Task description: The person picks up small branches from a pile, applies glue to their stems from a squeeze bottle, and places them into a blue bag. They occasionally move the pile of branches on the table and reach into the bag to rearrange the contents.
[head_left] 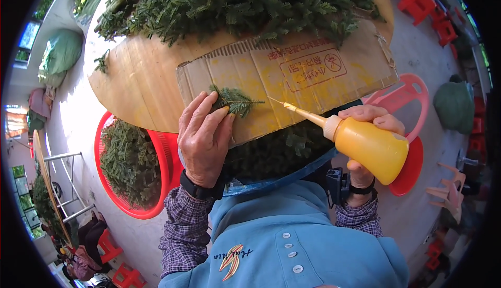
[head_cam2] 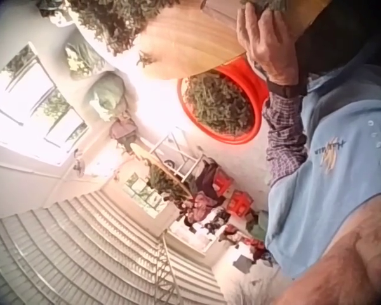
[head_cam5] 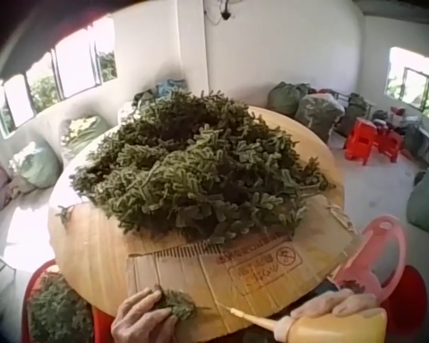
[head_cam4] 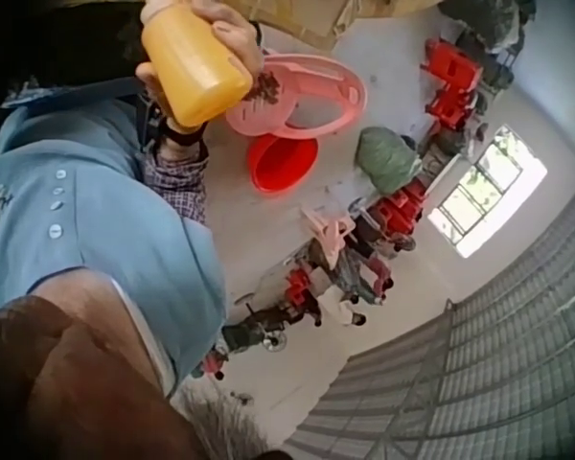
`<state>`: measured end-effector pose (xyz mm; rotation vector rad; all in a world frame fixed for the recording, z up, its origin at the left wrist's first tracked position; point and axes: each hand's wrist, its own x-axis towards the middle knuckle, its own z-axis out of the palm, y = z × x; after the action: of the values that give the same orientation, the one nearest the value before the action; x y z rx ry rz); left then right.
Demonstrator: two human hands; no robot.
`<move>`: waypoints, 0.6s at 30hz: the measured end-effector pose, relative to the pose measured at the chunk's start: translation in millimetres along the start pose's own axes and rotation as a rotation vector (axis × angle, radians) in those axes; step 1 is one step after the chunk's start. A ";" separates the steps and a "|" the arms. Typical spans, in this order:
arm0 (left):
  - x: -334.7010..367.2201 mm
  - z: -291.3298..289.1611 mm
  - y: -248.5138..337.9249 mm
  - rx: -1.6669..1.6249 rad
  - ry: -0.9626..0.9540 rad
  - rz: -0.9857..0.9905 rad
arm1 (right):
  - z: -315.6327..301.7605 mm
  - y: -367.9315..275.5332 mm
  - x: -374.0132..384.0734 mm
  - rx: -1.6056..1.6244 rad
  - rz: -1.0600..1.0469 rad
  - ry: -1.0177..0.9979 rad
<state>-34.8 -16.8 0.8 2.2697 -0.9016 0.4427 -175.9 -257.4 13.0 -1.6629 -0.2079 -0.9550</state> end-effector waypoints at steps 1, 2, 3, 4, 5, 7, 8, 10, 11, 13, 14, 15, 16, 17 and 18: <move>-0.4 -4.4 1.9 0.003 0.001 0.001 | -3.0 0.2 0.0 0.000 -0.016 0.020; -1.6 -11.4 7.0 -0.019 -0.011 0.015 | -5.9 -0.1 -0.7 0.002 -0.017 0.021; -2.6 -20.1 13.2 -0.041 -0.024 0.029 | -8.7 -0.4 -1.3 -0.011 -0.017 0.061; -5.0 -28.0 18.8 -0.064 -0.039 0.042 | -11.3 -1.4 -3.1 -0.026 -0.014 0.099; -7.2 -35.7 24.0 -0.062 -0.041 0.042 | -14.1 -2.3 -4.6 -0.039 -0.011 0.138; -9.8 -53.0 32.8 -0.207 -0.277 0.058 | -18.2 -2.1 -4.1 -0.040 -0.011 0.145; -8.1 -59.1 34.0 -0.274 -0.392 0.064 | -19.2 -1.0 -2.4 -0.042 -0.012 0.150; 2.6 -66.6 28.4 -0.252 -0.393 0.050 | -20.2 1.1 -0.8 -0.032 -0.023 0.155; 10.9 -69.5 23.0 -0.243 -0.400 0.037 | -20.5 0.4 -2.1 -0.042 -0.011 0.158; 33.6 -72.4 8.9 -0.199 -0.310 -0.010 | -19.4 -0.4 -2.6 -0.062 0.008 0.157; 51.3 -71.1 -0.5 -0.163 -0.217 -0.042 | -18.8 0.3 -1.9 -0.050 -0.003 0.151; 70.2 -68.5 -12.7 -0.137 -0.154 -0.061 | -18.3 1.5 -1.4 -0.041 -0.006 0.153; 91.6 -59.5 -28.0 -0.125 -0.100 -0.074 | -20.1 2.8 -2.9 -0.049 -0.004 0.161; 107.9 -56.9 -48.6 0.010 -0.025 0.027 | -18.0 5.9 -1.8 -0.028 -0.005 0.161; 121.8 -49.9 -72.5 0.135 0.045 0.132 | -16.7 6.9 -0.8 -0.019 -0.012 0.156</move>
<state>98.8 -2.0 67.8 2.3192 -1.0298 0.6272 -180.2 -274.1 7.7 -1.5968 -0.1039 -1.0935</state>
